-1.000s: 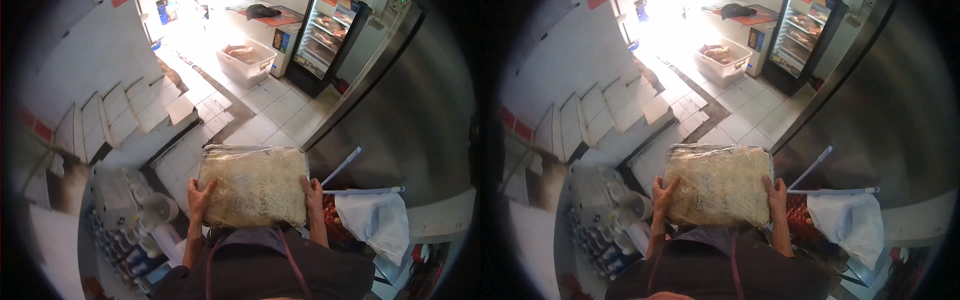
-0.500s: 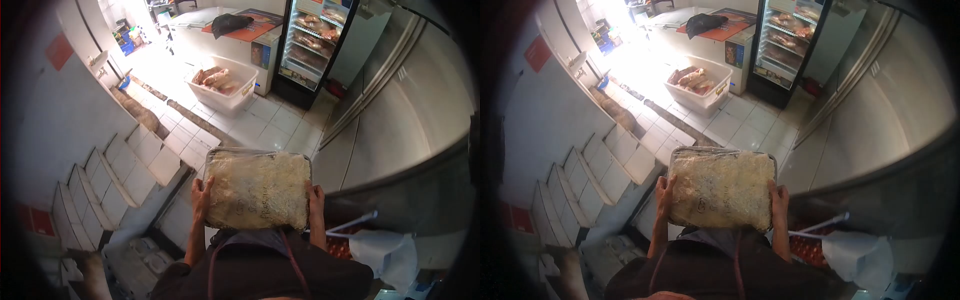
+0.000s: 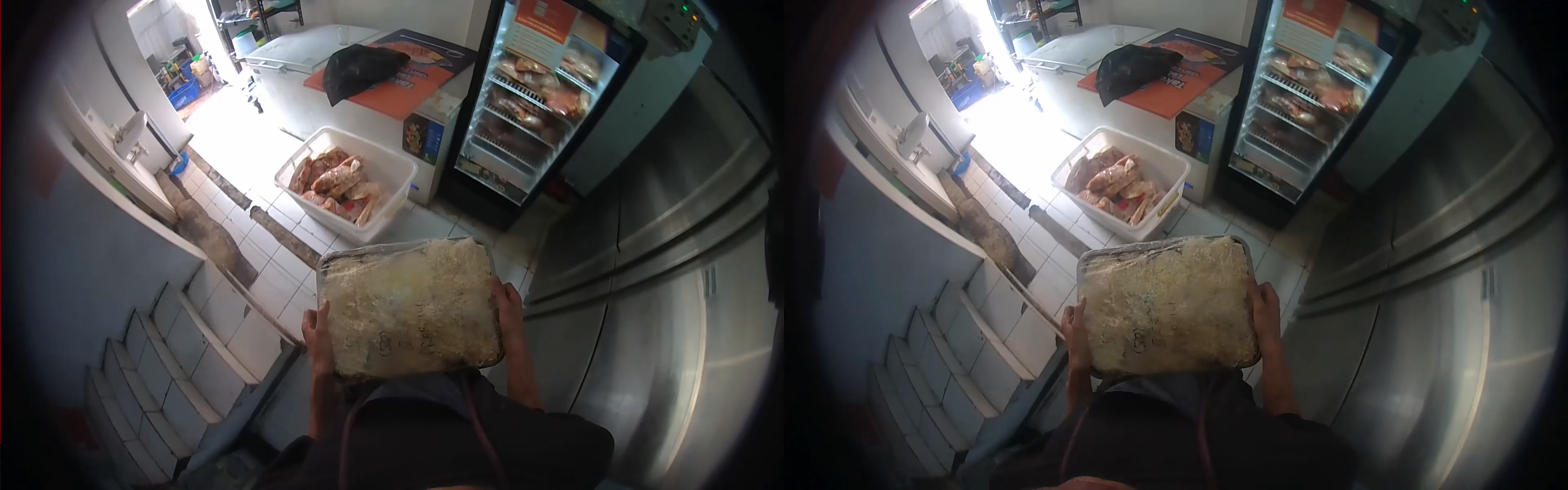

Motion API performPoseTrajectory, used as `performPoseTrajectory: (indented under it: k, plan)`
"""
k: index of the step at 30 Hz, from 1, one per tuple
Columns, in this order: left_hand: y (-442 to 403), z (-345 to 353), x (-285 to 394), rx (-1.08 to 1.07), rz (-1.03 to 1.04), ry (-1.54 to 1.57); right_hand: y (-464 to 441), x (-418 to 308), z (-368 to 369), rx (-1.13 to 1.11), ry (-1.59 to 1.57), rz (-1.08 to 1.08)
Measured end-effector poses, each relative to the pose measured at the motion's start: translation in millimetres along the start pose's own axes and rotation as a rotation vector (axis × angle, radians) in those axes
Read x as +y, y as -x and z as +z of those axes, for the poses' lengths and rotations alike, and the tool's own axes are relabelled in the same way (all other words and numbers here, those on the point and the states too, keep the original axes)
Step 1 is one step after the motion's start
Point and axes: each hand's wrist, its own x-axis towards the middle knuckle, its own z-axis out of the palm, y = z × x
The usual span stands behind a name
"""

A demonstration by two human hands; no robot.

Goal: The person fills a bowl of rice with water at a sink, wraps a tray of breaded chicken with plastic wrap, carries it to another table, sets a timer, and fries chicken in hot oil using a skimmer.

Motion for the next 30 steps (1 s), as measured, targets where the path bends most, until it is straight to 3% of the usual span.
performPoseTrajectory:
  k: [1, 2, 3, 8, 12, 14, 16, 18, 23, 25, 30]
  plan:
    - [-36, 9, -28, -0.02, -0.007, 0.018, -27, 17, 17, 0.004, 0.014, -0.039]
    - [-61, 18, -17, -0.019, -0.006, 0.021, -48, 5, 33, 0.003, 0.015, -0.043]
    - [-84, 71, 16, -0.012, -0.019, 0.024, -104, -13, 26, 0.004, -0.027, 0.006]
    - [-182, 127, 93, -0.04, -0.048, 0.084, -216, -69, 74, 0.006, -0.011, 0.018]
    - [-254, 170, 124, -0.004, 0.0, 0.019, -300, -113, 108, -0.006, -0.053, 0.018]
    - [-279, 191, 130, 0.043, -0.079, 0.118, -350, -127, 123, -0.027, -0.015, 0.025]
    - [-313, 216, 119, 0.104, 0.141, -0.042, -410, -136, 141, -0.119, 0.163, 0.001]
    - [-341, 242, 124, 0.144, -0.098, 0.164, -478, -129, 160, -0.169, 0.207, 0.015]
    - [-427, 338, 115, 0.281, -0.079, 0.321, -652, -160, 227, -0.299, 0.392, -0.055]
    - [-455, 389, 149, 0.3, -0.161, 0.394, -733, -171, 254, -0.33, 0.396, -0.058]
    - [-552, 480, 111, 0.336, -0.034, -0.003, -905, -190, 305, -0.238, 0.671, -0.076]
